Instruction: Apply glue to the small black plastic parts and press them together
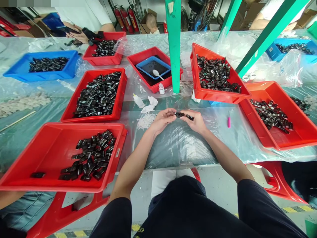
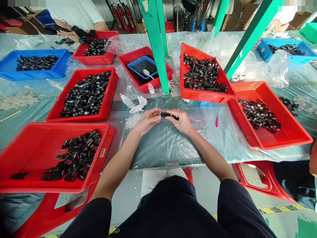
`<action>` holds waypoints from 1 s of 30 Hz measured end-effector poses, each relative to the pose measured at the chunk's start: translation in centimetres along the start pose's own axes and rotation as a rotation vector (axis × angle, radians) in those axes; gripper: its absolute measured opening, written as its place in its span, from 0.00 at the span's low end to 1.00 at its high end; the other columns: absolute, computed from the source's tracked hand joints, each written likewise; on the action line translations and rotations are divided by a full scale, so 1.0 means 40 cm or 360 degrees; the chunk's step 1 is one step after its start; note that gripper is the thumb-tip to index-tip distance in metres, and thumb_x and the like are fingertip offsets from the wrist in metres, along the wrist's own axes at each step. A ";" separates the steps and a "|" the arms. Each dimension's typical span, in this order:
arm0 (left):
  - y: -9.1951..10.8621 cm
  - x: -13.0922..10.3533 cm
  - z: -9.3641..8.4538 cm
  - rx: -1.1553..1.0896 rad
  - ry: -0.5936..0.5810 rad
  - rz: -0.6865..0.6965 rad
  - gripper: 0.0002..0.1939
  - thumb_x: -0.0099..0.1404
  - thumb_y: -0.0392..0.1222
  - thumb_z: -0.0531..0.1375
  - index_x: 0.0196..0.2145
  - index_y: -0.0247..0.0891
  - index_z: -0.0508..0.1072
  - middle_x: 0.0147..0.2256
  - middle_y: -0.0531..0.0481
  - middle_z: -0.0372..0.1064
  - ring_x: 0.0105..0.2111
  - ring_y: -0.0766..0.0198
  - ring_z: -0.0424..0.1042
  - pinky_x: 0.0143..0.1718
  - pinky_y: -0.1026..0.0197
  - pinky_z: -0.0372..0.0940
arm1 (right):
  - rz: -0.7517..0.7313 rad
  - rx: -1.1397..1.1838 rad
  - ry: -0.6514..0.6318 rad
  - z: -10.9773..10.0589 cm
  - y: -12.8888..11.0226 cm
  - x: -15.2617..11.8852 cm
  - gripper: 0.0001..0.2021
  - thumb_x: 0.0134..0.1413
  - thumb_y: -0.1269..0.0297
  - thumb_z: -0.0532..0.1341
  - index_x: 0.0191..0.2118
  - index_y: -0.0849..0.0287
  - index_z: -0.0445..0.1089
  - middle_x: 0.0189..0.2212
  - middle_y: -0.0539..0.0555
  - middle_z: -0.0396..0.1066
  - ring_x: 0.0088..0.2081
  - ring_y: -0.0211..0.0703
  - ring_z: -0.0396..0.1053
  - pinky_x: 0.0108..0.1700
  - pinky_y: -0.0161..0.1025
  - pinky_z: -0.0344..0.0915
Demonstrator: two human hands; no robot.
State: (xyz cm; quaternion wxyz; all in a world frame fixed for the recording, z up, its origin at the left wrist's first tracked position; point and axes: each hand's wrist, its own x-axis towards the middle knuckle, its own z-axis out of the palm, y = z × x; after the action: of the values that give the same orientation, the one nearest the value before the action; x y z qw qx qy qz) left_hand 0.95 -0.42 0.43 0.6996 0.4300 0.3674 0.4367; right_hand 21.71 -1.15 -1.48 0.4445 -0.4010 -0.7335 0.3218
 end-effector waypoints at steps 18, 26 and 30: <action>-0.015 0.003 0.010 0.0005 0.0084 0.0096 0.20 0.52 0.54 0.76 0.36 0.38 0.81 0.25 0.52 0.69 0.26 0.69 0.66 0.25 0.64 0.53 | 0.0238 0.0166 0.0022 0.015 0.010 0.006 0.22 0.58 0.43 0.67 0.46 0.57 0.82 0.34 0.53 0.78 0.36 0.45 0.71 0.46 0.44 0.68; -0.023 0.007 0.014 0.0002 0.0156 0.0102 0.22 0.50 0.58 0.76 0.32 0.38 0.81 0.24 0.52 0.69 0.25 0.70 0.66 0.24 0.65 0.52 | 0.0229 0.0196 0.0027 0.014 -0.003 0.006 0.21 0.57 0.45 0.68 0.45 0.57 0.82 0.35 0.54 0.79 0.36 0.45 0.71 0.44 0.43 0.68; -0.021 -0.001 0.025 0.0013 0.0184 0.0117 0.23 0.50 0.59 0.76 0.32 0.38 0.81 0.24 0.52 0.69 0.25 0.70 0.66 0.24 0.65 0.52 | 0.0266 0.0246 0.0044 0.015 -0.012 0.005 0.21 0.57 0.44 0.68 0.44 0.58 0.82 0.36 0.54 0.79 0.36 0.45 0.71 0.43 0.43 0.67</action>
State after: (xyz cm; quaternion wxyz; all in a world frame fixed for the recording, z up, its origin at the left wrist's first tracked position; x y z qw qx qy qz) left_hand 2.06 -0.95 0.00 0.6589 0.4200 0.3930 0.4847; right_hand 20.98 -1.27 -1.26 0.4559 -0.4298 -0.6642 0.4078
